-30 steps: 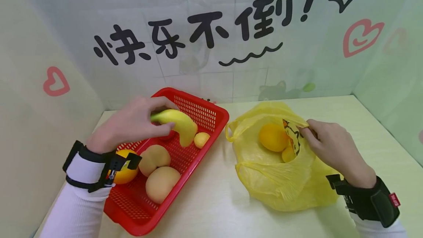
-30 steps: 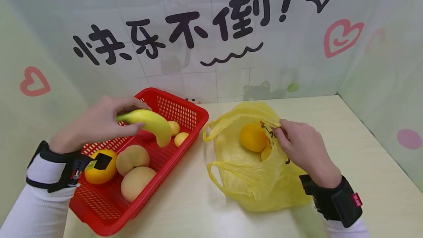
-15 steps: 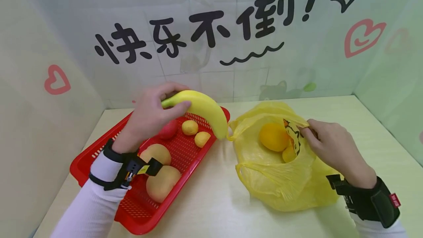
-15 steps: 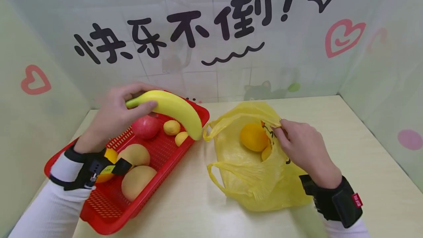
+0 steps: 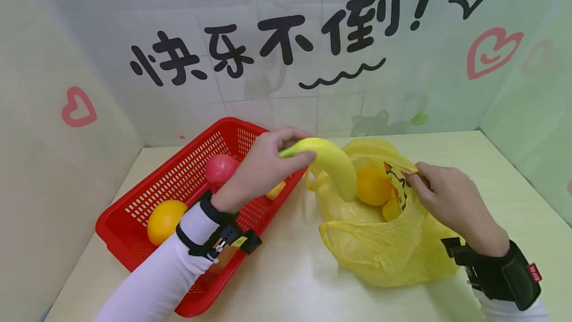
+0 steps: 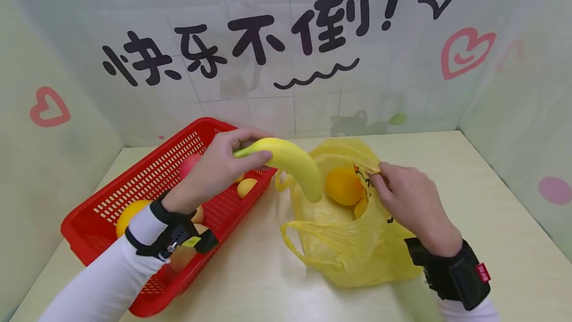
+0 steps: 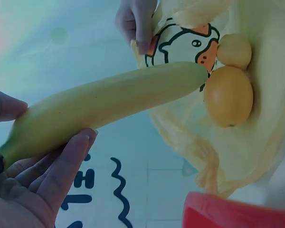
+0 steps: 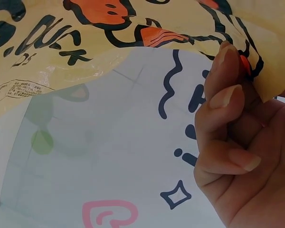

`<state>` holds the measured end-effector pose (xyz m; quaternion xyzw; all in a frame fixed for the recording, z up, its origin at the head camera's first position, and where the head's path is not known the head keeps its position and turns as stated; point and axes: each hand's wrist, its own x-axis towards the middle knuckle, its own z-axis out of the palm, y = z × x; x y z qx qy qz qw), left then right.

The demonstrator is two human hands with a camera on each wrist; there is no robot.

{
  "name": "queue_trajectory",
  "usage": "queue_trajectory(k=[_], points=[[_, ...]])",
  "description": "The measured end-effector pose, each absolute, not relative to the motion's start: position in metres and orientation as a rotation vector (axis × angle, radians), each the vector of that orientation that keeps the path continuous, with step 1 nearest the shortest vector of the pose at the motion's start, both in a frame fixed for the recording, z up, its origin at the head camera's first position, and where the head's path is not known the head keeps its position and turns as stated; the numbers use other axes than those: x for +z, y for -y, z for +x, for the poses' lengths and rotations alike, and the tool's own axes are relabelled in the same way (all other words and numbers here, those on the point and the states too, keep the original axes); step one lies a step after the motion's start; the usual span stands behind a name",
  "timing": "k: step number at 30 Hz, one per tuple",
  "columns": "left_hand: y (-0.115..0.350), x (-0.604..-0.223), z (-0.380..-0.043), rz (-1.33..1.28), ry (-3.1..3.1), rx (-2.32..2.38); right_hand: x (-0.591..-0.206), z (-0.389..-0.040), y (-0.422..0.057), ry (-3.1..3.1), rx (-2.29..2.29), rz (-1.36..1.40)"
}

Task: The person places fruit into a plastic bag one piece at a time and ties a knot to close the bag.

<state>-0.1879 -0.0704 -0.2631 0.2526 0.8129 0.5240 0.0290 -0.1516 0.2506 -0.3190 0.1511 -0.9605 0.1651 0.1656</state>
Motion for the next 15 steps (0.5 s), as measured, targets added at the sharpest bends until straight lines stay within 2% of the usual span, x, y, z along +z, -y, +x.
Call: queue_trajectory(k=[15], points=[[0.028,-0.299,-0.180,1.048,-2.396,1.422,-0.319,-0.151,-0.251,2.744,0.470,0.421]])
